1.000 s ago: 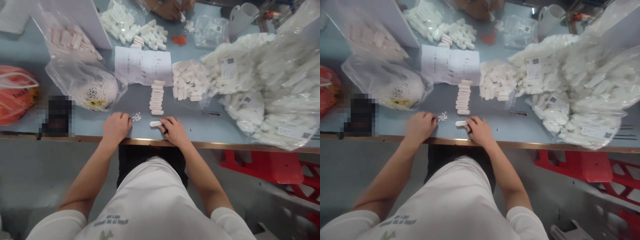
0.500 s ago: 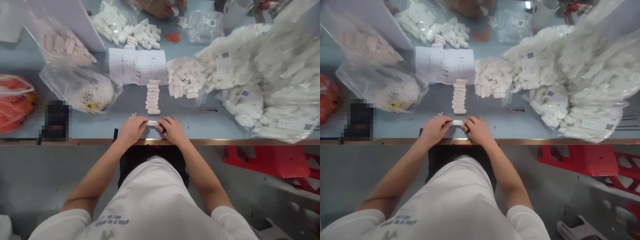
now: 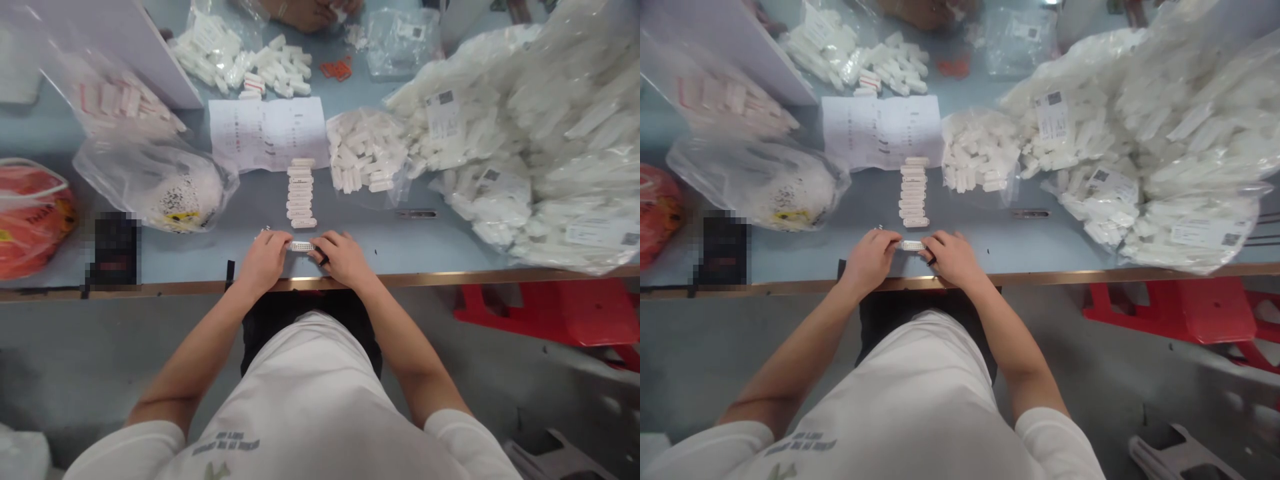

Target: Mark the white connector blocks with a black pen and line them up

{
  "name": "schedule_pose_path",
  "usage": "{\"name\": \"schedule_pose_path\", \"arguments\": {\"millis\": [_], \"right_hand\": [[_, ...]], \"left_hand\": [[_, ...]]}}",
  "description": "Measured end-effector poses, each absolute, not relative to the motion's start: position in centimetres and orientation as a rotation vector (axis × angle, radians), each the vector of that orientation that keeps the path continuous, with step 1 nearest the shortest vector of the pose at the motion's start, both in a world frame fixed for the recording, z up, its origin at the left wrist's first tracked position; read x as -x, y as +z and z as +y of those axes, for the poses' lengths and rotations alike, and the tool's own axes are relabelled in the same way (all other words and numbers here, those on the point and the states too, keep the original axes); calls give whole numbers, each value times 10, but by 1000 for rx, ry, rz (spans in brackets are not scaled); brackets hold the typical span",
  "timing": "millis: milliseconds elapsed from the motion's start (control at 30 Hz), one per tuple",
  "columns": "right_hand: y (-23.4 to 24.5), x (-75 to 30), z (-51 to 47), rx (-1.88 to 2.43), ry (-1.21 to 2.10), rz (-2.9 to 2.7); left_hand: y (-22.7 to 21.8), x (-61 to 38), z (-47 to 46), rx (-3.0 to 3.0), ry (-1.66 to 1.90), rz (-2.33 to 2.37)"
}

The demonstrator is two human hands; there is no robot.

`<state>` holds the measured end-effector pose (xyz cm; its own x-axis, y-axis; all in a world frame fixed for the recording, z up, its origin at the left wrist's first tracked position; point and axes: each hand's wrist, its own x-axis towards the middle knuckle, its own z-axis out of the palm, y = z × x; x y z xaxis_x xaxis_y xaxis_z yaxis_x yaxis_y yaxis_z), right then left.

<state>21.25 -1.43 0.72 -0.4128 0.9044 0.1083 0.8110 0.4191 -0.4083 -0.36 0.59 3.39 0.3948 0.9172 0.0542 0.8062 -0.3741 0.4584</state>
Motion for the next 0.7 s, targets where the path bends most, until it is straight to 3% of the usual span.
{"name": "schedule_pose_path", "arguments": {"millis": [700], "right_hand": [[4,-213,-13,1492,436,-2348]], "left_hand": [[29,1,3,-2329,368,1513]]}}
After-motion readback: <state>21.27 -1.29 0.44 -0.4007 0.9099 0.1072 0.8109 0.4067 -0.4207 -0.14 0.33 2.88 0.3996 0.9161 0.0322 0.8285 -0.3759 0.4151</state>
